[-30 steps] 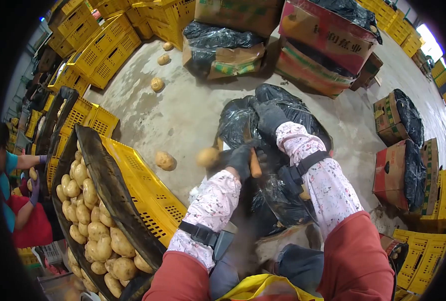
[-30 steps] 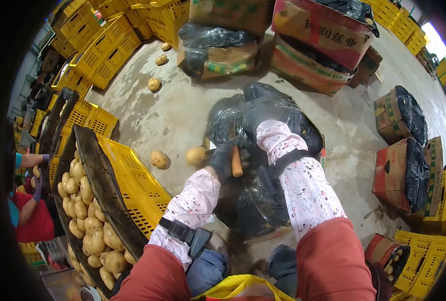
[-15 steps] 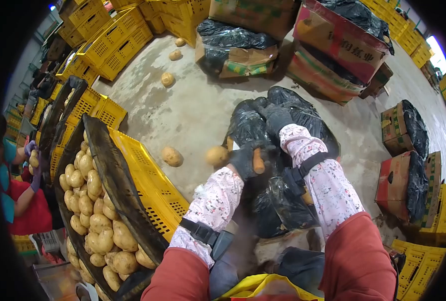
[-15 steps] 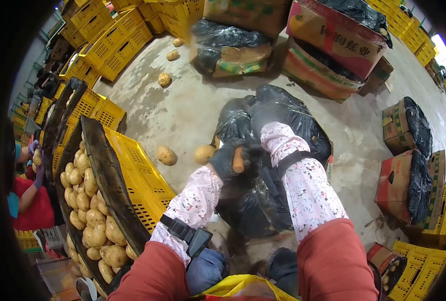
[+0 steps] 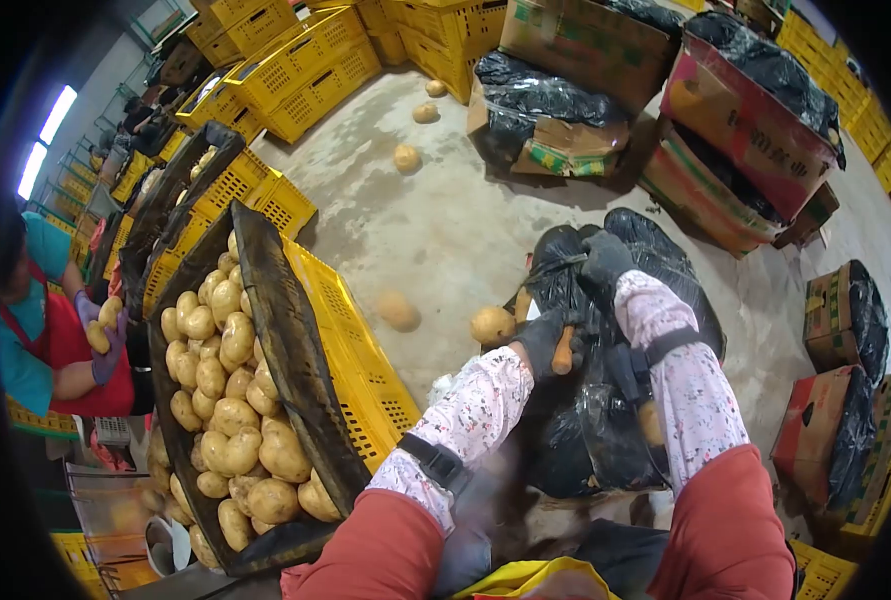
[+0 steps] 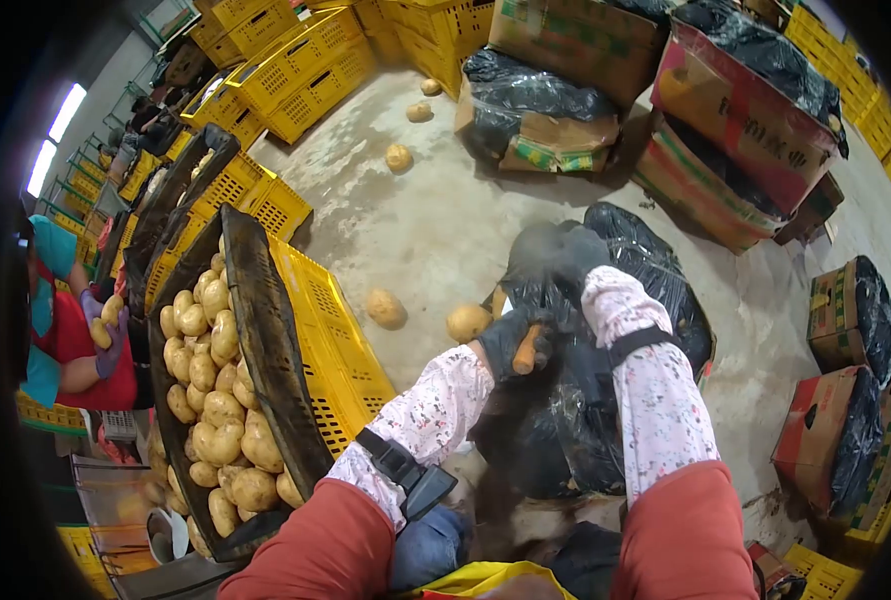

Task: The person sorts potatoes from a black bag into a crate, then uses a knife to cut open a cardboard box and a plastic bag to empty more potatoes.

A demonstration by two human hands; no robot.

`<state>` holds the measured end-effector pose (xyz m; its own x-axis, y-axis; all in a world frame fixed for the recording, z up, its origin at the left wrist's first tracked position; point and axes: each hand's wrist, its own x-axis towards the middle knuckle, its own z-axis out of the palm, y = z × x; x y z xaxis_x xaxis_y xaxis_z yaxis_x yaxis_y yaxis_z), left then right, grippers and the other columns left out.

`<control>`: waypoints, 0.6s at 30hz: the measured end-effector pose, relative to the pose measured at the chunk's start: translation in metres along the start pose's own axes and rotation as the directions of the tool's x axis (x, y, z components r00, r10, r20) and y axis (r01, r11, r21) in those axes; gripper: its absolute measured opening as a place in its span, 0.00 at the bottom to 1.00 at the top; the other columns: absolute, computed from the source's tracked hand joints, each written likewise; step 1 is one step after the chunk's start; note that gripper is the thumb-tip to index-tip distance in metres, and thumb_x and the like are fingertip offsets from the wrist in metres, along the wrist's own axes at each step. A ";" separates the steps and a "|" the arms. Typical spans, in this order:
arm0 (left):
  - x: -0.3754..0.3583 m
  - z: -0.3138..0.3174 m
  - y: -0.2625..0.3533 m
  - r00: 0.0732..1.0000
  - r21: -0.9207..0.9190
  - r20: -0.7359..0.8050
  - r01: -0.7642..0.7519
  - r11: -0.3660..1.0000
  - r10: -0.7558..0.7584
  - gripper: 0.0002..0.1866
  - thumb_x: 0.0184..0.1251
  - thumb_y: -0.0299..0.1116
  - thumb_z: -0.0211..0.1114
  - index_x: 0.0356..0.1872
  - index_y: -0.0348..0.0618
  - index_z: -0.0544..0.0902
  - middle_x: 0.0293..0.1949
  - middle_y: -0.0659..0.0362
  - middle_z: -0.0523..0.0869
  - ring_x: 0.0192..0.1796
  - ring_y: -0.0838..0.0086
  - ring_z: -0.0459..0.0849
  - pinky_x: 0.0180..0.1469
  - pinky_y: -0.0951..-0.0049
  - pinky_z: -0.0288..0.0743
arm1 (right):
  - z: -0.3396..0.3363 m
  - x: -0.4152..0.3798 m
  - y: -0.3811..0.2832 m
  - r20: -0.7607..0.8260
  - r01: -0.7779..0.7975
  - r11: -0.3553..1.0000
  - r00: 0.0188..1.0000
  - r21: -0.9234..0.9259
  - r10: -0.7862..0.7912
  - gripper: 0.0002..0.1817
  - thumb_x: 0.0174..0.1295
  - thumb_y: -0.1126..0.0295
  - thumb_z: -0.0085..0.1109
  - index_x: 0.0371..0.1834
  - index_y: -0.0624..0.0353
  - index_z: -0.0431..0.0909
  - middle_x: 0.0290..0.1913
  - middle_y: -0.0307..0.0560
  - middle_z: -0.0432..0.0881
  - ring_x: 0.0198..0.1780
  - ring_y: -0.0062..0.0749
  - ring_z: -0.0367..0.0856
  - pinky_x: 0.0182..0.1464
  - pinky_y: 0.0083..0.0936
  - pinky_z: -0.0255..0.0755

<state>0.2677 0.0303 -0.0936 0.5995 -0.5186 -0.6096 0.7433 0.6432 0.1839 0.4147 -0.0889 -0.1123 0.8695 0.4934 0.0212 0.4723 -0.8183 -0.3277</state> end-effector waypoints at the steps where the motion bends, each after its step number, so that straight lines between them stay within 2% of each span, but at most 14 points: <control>1: -0.002 0.004 0.004 0.999 0.031 -0.041 0.012 0.999 -0.011 0.12 0.65 0.36 0.51 0.43 0.40 0.76 0.18 0.68 0.70 0.16 0.81 0.69 0.19 0.78 0.66 | 0.011 0.005 0.016 -0.027 0.042 0.998 0.999 0.037 -0.041 0.12 0.38 0.66 0.59 0.28 0.58 0.80 0.37 0.58 0.79 0.43 0.53 0.75 0.47 0.40 0.69; 2: -0.001 0.004 0.006 0.999 0.030 -0.034 0.001 1.000 0.000 0.12 0.65 0.36 0.51 0.43 0.40 0.76 0.18 0.68 0.70 0.16 0.81 0.69 0.19 0.78 0.66 | 0.012 0.006 0.020 -0.032 0.052 0.998 0.998 0.029 -0.051 0.12 0.38 0.66 0.59 0.28 0.58 0.80 0.37 0.58 0.79 0.43 0.53 0.75 0.47 0.40 0.69; 4: 0.008 -0.002 0.007 0.998 -0.003 0.035 0.048 0.999 -0.047 0.13 0.66 0.33 0.50 0.44 0.38 0.77 0.17 0.69 0.69 0.16 0.83 0.68 0.19 0.78 0.66 | 0.015 0.007 0.025 0.076 0.062 0.998 0.995 -0.013 -0.061 0.16 0.45 0.66 0.57 0.39 0.57 0.80 0.42 0.55 0.78 0.50 0.48 0.73 0.55 0.37 0.66; 5: 0.013 -0.009 0.007 0.992 0.048 0.108 0.052 0.997 -0.057 0.14 0.67 0.30 0.48 0.47 0.36 0.77 0.20 0.69 0.70 0.18 0.84 0.69 0.19 0.78 0.67 | 0.008 0.005 0.019 0.096 0.056 0.998 0.994 -0.024 -0.053 0.15 0.45 0.66 0.56 0.37 0.57 0.81 0.42 0.55 0.78 0.51 0.48 0.73 0.55 0.37 0.65; 6: 0.017 -0.017 0.008 0.992 0.045 0.110 0.052 0.998 -0.057 0.14 0.67 0.30 0.48 0.47 0.36 0.77 0.20 0.69 0.70 0.18 0.84 0.69 0.19 0.78 0.67 | 0.000 0.003 0.012 0.116 0.050 0.998 0.992 -0.036 -0.045 0.14 0.46 0.67 0.56 0.36 0.57 0.81 0.41 0.55 0.78 0.51 0.48 0.72 0.56 0.36 0.65; 7: 0.024 -0.026 0.007 0.963 0.301 0.258 -0.152 0.941 0.073 0.13 0.66 0.30 0.49 0.46 0.36 0.77 0.22 0.69 0.71 0.20 0.84 0.70 0.19 0.78 0.67 | -0.004 0.000 0.010 0.097 0.064 0.998 0.993 0.011 -0.064 0.14 0.46 0.66 0.56 0.37 0.56 0.81 0.41 0.55 0.78 0.50 0.48 0.73 0.55 0.37 0.65; 9: 0.045 -0.046 0.005 0.889 0.627 0.400 -0.442 0.642 0.222 0.12 0.65 0.28 0.50 0.45 0.36 0.78 0.26 0.68 0.74 0.22 0.84 0.71 0.20 0.80 0.67 | -0.017 -0.013 -0.004 0.032 0.027 0.995 0.999 0.093 -0.031 0.14 0.46 0.64 0.58 0.37 0.53 0.81 0.40 0.55 0.78 0.47 0.49 0.74 0.51 0.38 0.68; 10: 0.039 -0.034 0.013 0.952 0.575 0.250 -0.292 0.764 0.176 0.12 0.65 0.28 0.50 0.44 0.37 0.78 0.26 0.68 0.74 0.22 0.84 0.71 0.21 0.81 0.66 | -0.023 -0.019 -0.010 -0.016 0.056 0.981 0.998 0.186 -0.054 0.12 0.47 0.64 0.58 0.35 0.53 0.81 0.39 0.54 0.78 0.44 0.50 0.76 0.47 0.38 0.70; 12: 0.025 -0.007 0.030 0.995 0.310 -0.070 -0.044 0.950 0.070 0.11 0.64 0.27 0.51 0.43 0.37 0.78 0.26 0.67 0.74 0.22 0.82 0.71 0.22 0.82 0.65 | -0.063 -0.035 -0.053 -0.072 0.073 0.975 0.996 0.209 -0.059 0.09 0.38 0.72 0.59 0.25 0.62 0.75 0.33 0.59 0.74 0.41 0.55 0.71 0.43 0.42 0.65; 14: 0.028 -0.008 0.037 0.988 0.209 0.142 -0.086 0.974 0.056 0.11 0.65 0.30 0.51 0.42 0.38 0.79 0.22 0.69 0.72 0.19 0.83 0.68 0.19 0.81 0.62 | -0.036 -0.029 -0.027 -0.126 0.102 0.974 0.989 0.202 -0.077 0.09 0.39 0.72 0.59 0.26 0.62 0.75 0.33 0.59 0.74 0.41 0.54 0.71 0.44 0.41 0.66; 15: 0.026 -0.009 0.035 0.988 0.208 0.146 -0.075 0.975 0.045 0.11 0.65 0.30 0.51 0.42 0.38 0.79 0.22 0.69 0.72 0.19 0.83 0.68 0.19 0.81 0.62 | -0.019 -0.024 -0.014 -0.178 0.149 0.967 0.977 0.208 -0.113 0.10 0.40 0.71 0.60 0.26 0.62 0.76 0.33 0.58 0.74 0.42 0.53 0.71 0.45 0.40 0.66; 16: 0.020 -0.007 0.031 0.995 0.239 0.054 -0.093 0.966 0.083 0.11 0.66 0.30 0.51 0.43 0.39 0.79 0.21 0.70 0.70 0.18 0.84 0.66 0.19 0.81 0.61 | -0.011 -0.020 -0.006 -0.175 0.139 0.968 0.979 0.207 -0.103 0.10 0.40 0.71 0.60 0.26 0.62 0.76 0.33 0.58 0.74 0.42 0.53 0.71 0.45 0.40 0.66; 17: 0.016 -0.006 0.027 0.992 0.275 -0.039 -0.108 0.955 0.123 0.11 0.66 0.30 0.50 0.44 0.39 0.79 0.19 0.71 0.68 0.16 0.84 0.65 0.18 0.80 0.59 | -0.004 -0.017 0.001 -0.122 0.083 0.978 0.991 0.191 -0.060 0.10 0.40 0.70 0.61 0.27 0.62 0.76 0.34 0.57 0.74 0.43 0.52 0.71 0.46 0.39 0.66; 18: 0.014 -0.007 0.024 0.993 0.278 -0.040 -0.098 0.956 0.114 0.11 0.66 0.30 0.50 0.44 0.39 0.79 0.19 0.71 0.68 0.16 0.84 0.65 0.18 0.80 0.59 | 0.004 -0.016 0.008 -0.071 0.027 0.984 0.997 0.174 -0.015 0.11 0.41 0.69 0.61 0.28 0.62 0.76 0.35 0.56 0.75 0.44 0.52 0.71 0.47 0.39 0.66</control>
<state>0.2923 0.0427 -0.1036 0.6679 -0.4194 -0.6149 0.7338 0.5090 0.4500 0.4042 -0.1016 -0.1188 0.8702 0.4838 0.0929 0.4636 -0.7406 -0.4864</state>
